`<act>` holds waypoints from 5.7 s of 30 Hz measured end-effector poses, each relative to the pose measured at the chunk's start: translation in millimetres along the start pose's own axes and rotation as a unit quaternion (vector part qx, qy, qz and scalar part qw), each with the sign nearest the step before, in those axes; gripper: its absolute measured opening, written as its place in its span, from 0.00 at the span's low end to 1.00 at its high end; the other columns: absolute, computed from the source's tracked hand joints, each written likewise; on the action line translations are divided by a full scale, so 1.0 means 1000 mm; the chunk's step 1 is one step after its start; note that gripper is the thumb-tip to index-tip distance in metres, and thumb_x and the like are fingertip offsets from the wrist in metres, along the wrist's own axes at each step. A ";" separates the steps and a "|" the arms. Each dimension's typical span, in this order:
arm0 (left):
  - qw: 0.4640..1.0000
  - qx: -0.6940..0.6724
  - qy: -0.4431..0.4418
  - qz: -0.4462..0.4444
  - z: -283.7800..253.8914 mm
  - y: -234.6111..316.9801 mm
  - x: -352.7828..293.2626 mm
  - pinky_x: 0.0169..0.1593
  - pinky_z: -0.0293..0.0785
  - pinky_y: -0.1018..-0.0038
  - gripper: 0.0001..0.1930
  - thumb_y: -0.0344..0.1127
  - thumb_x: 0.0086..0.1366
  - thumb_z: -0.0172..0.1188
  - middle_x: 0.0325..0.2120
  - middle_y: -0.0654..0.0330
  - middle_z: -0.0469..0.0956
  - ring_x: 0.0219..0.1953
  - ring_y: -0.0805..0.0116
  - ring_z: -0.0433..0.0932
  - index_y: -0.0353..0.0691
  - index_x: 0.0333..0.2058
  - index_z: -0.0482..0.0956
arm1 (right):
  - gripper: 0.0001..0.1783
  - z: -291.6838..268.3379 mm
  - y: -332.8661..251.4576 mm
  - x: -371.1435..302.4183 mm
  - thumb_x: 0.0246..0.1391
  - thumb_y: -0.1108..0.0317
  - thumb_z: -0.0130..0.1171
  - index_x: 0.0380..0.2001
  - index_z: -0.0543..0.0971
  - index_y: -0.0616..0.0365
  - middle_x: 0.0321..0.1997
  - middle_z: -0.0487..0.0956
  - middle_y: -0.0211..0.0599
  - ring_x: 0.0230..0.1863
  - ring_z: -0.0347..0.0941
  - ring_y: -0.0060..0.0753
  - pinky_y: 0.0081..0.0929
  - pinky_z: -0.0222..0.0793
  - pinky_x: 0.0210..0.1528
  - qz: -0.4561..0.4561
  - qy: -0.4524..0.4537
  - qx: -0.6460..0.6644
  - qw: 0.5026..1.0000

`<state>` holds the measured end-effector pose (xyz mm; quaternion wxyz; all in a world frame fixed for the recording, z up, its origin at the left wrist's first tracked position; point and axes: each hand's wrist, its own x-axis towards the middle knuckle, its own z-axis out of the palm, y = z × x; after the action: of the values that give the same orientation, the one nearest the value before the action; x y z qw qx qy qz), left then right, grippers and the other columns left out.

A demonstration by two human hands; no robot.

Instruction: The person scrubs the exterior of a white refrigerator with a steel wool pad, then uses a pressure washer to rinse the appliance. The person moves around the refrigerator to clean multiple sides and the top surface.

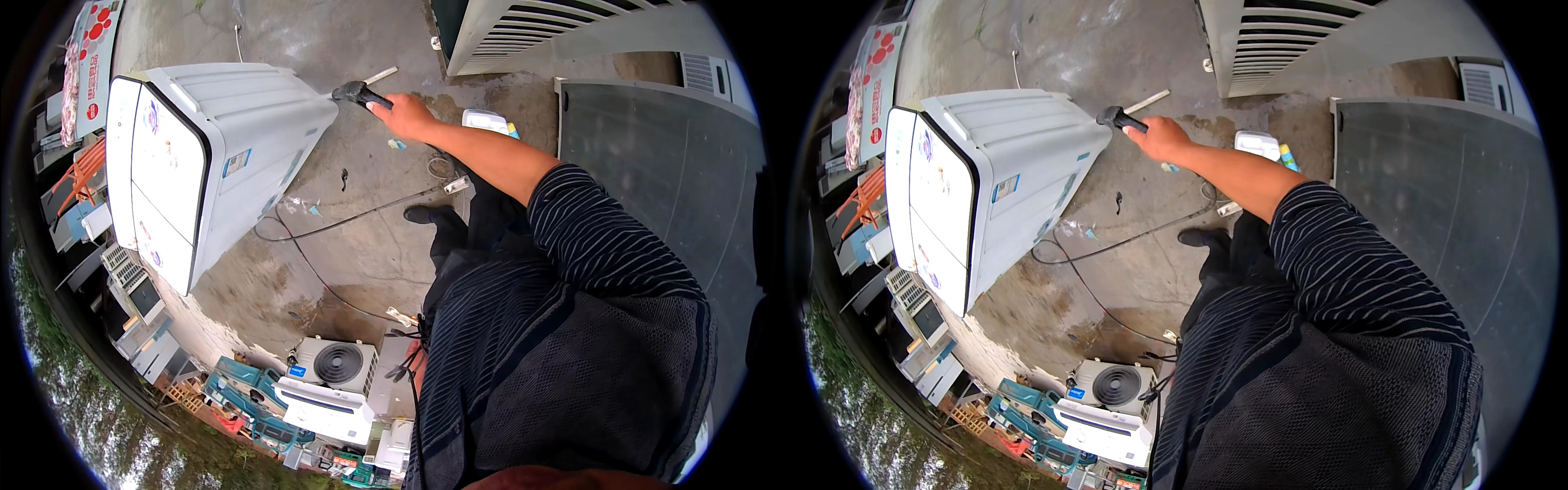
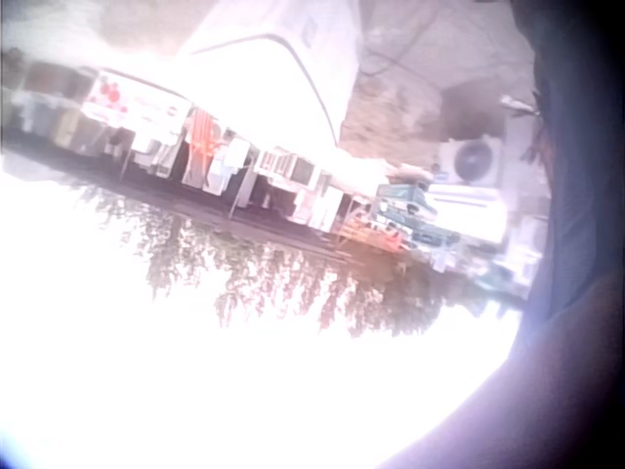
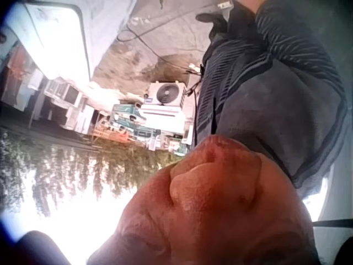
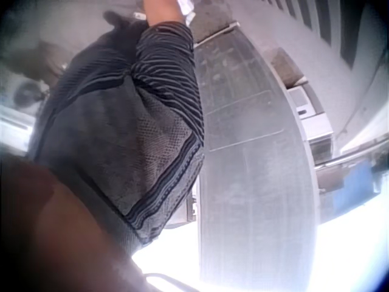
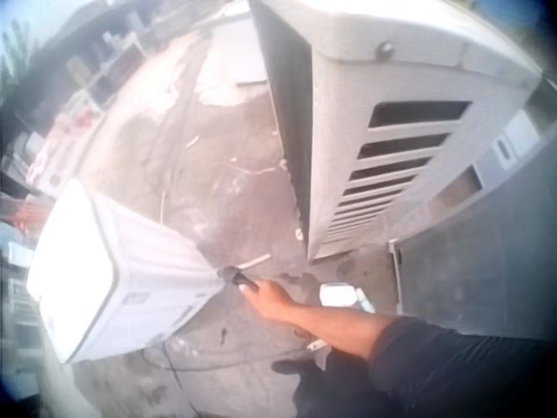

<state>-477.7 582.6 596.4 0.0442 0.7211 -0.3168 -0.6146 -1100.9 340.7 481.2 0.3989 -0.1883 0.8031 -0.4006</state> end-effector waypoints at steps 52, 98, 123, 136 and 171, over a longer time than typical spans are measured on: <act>0.996 -0.074 -0.034 0.030 0.071 0.073 -0.013 0.42 0.73 0.79 0.10 0.34 0.73 0.59 0.35 0.62 0.84 0.36 0.75 0.79 0.32 0.41 0.83 | 0.32 -0.060 -0.169 -0.019 0.63 0.39 0.58 0.32 0.81 0.64 0.23 0.80 0.36 0.26 0.75 0.27 0.31 0.72 0.34 -0.174 -0.082 0.209 0.959; 0.995 -0.084 0.055 0.000 0.092 -0.019 -0.056 0.42 0.72 0.80 0.13 0.38 0.72 0.62 0.35 0.64 0.85 0.37 0.78 0.78 0.33 0.44 0.84 | 0.27 0.015 -0.126 -0.079 0.64 0.44 0.59 0.31 0.77 0.63 0.19 0.73 0.38 0.22 0.65 0.36 0.38 0.66 0.29 -0.200 0.034 0.214 0.956; 0.990 -0.058 0.115 -0.058 0.099 -0.256 -0.095 0.29 0.76 0.67 0.08 0.33 0.65 0.59 0.22 0.58 0.78 0.25 0.64 0.79 0.34 0.29 0.77 | 0.32 0.166 -0.056 -0.195 0.66 0.40 0.53 0.25 0.73 0.63 0.17 0.73 0.34 0.09 0.66 0.27 0.30 0.60 0.12 -0.158 0.024 -0.025 0.987; 0.777 -0.549 0.260 -0.168 0.055 -0.346 -0.076 0.23 0.72 0.74 0.09 0.41 0.67 0.58 0.24 0.61 0.80 0.19 0.69 0.76 0.41 0.37 0.78 | 0.30 0.309 -0.184 -0.317 0.62 0.41 0.55 0.36 0.76 0.64 0.34 0.81 0.60 0.40 0.78 0.66 0.54 0.72 0.43 -0.381 -0.068 -0.262 0.884; 0.857 -0.442 0.241 -0.113 -0.103 -0.380 -0.042 0.30 0.73 0.64 0.10 0.40 0.64 0.59 0.25 0.55 0.80 0.25 0.59 0.79 0.39 0.36 0.78 | 0.34 0.493 -0.171 -0.341 0.62 0.37 0.52 0.36 0.78 0.65 0.36 0.82 0.62 0.42 0.78 0.67 0.57 0.72 0.46 -0.365 -0.020 -0.419 0.831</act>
<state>-232.3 872.6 485.1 0.3637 0.7819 0.0919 -0.4979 -505.5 205.4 605.9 0.1228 -0.6245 0.7588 -0.1385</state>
